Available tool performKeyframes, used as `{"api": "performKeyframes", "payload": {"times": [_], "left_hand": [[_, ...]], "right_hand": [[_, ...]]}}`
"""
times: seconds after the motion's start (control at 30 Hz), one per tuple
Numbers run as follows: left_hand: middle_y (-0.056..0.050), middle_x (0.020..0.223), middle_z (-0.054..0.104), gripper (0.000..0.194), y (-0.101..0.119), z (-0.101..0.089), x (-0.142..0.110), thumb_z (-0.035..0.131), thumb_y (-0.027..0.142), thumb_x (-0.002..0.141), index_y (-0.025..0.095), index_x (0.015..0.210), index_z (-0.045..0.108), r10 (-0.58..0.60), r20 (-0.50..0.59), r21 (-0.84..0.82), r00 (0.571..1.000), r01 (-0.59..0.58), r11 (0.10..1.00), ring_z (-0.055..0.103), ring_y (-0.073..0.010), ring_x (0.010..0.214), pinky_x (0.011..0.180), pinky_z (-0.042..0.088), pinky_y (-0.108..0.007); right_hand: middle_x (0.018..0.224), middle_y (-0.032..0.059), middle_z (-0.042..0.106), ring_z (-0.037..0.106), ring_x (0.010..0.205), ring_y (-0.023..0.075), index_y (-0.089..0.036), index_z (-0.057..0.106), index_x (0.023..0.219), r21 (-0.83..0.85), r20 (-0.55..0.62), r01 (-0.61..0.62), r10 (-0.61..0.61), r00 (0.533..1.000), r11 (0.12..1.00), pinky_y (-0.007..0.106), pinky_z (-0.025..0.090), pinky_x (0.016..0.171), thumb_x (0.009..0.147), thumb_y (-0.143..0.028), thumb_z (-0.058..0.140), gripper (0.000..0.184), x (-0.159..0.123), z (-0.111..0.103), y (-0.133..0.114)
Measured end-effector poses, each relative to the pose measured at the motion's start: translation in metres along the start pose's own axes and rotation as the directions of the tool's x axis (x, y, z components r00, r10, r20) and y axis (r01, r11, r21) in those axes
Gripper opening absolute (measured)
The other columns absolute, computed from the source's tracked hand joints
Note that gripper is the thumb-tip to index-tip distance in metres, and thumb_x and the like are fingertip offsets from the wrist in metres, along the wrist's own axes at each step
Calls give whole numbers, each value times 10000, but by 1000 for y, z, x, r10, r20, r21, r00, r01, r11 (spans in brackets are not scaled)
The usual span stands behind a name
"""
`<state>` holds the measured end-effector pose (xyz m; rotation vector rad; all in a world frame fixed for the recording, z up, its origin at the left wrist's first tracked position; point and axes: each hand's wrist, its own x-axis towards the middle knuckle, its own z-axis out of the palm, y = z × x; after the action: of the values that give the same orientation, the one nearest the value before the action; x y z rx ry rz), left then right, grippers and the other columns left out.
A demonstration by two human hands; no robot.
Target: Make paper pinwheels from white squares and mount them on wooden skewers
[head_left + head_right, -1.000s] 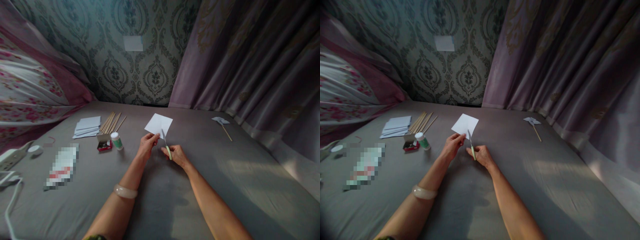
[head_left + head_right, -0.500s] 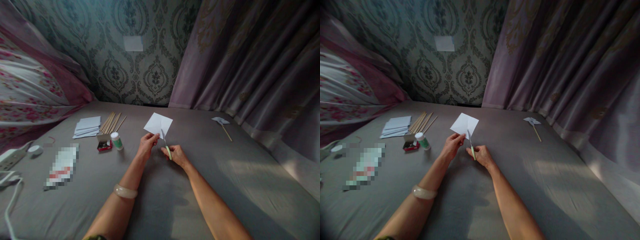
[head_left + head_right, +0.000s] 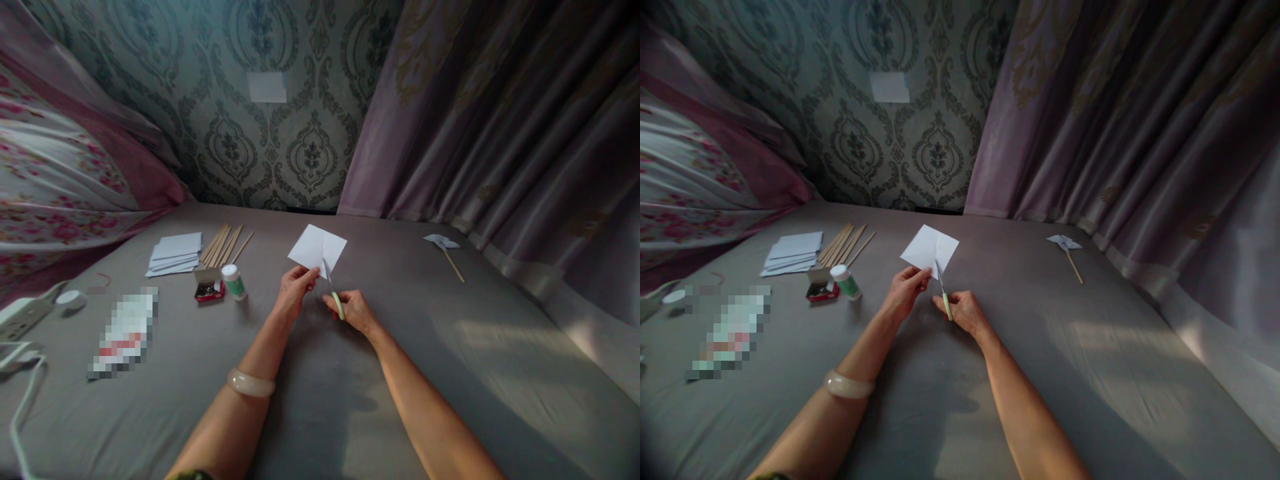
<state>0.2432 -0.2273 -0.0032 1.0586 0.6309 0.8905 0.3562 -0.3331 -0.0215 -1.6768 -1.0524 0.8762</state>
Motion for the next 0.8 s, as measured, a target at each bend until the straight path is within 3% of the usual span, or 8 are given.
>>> {"api": "performKeyframes", "payload": {"times": [0.8], "left_hand": [[15, 552, 537, 329, -4, -2, 2, 809, 382, 529, 146, 568, 583, -9, -20, -7, 1000, 9, 1000, 436, -63, 496, 499, 328, -216]], "right_hand": [[442, -33, 465, 372, 442, 76, -153, 532, 487, -17, -4, 32, -32, 999, 999, 221, 291, 462, 688, -511, 647, 426, 2, 1, 4]]}}
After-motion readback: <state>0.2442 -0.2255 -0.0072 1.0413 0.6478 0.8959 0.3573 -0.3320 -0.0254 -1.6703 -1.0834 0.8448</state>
